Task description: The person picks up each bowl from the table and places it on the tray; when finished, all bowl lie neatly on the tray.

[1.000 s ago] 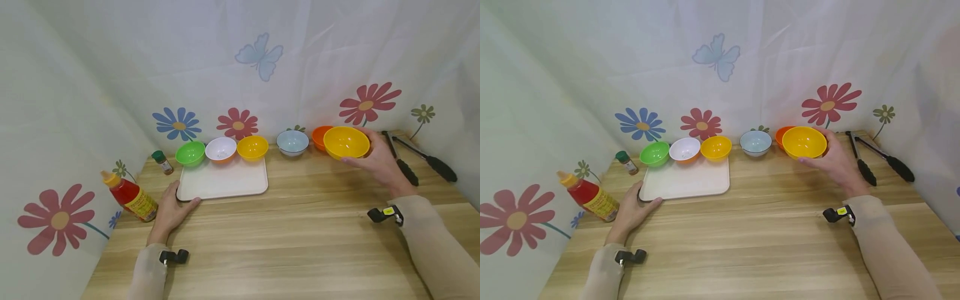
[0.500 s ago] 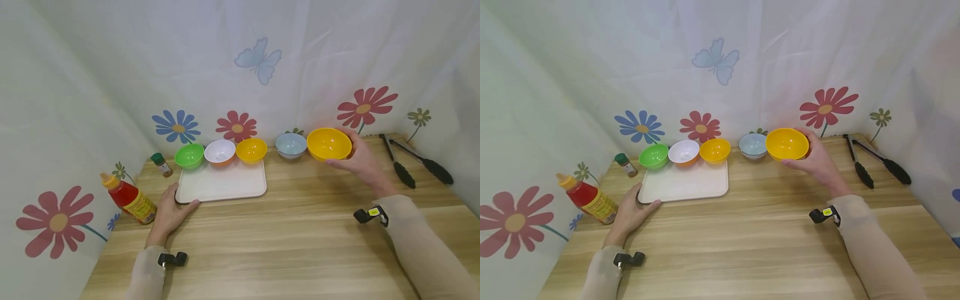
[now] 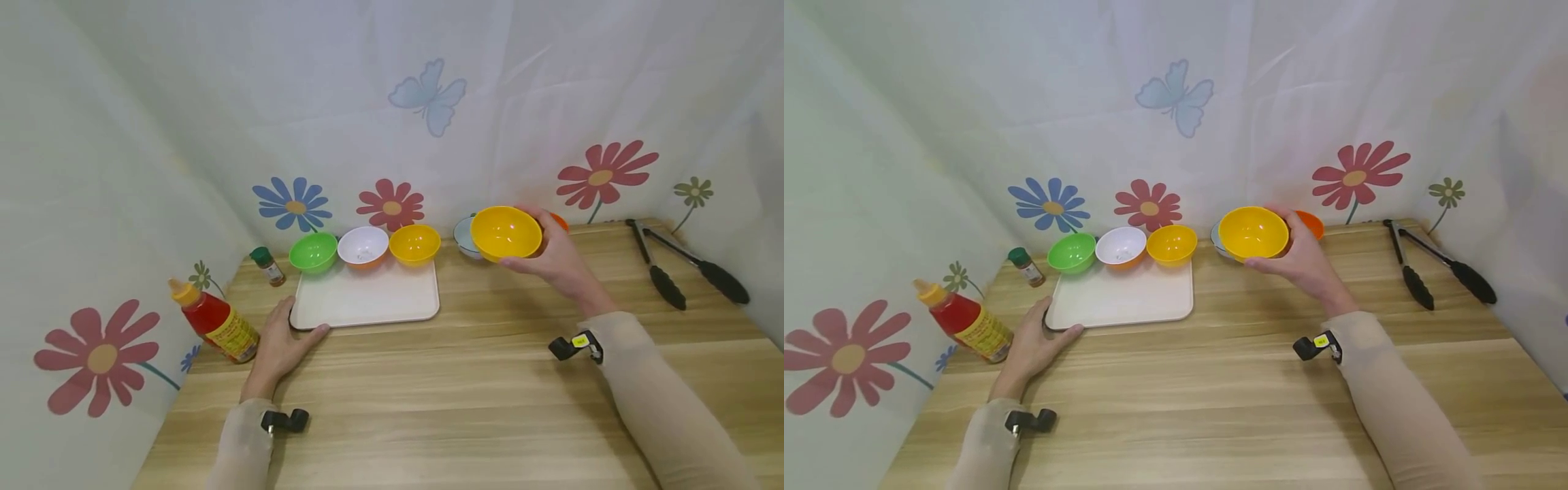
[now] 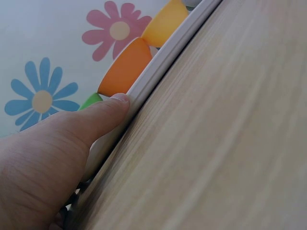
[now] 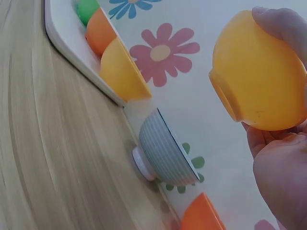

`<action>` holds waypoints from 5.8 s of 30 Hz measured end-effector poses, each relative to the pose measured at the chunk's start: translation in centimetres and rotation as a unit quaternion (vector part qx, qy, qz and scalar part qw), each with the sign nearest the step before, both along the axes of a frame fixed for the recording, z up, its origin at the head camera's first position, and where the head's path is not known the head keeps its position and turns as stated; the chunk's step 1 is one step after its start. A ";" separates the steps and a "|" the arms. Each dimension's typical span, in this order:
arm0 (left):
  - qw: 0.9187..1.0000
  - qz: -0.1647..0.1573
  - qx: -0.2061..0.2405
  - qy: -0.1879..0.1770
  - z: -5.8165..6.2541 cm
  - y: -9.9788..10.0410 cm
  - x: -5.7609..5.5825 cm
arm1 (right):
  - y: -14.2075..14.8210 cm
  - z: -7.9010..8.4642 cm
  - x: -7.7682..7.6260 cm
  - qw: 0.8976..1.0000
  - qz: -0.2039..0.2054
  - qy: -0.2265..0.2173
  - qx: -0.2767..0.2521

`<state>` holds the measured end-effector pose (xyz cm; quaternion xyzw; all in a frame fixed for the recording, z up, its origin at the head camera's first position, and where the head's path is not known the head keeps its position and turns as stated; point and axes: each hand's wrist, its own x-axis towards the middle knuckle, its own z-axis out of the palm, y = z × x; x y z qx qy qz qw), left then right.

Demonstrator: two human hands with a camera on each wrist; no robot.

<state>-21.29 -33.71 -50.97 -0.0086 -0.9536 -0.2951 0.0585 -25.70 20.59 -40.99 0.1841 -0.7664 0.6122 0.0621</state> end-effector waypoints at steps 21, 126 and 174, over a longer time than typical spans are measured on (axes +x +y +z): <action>1.000 0.004 0.001 -0.016 0.2 0.2 0.4 | -6.5 -0.4 -1.4 0.999 0.051 -0.016 -0.010; 0.999 0.023 0.030 0.015 0.2 0.2 0.4 | -32.4 -7.5 -1.5 0.983 0.147 -0.092 0.058; 0.999 0.029 0.038 0.009 0.0 0.0 0.5 | -19.0 6.0 -1.2 0.984 0.044 0.157 -0.066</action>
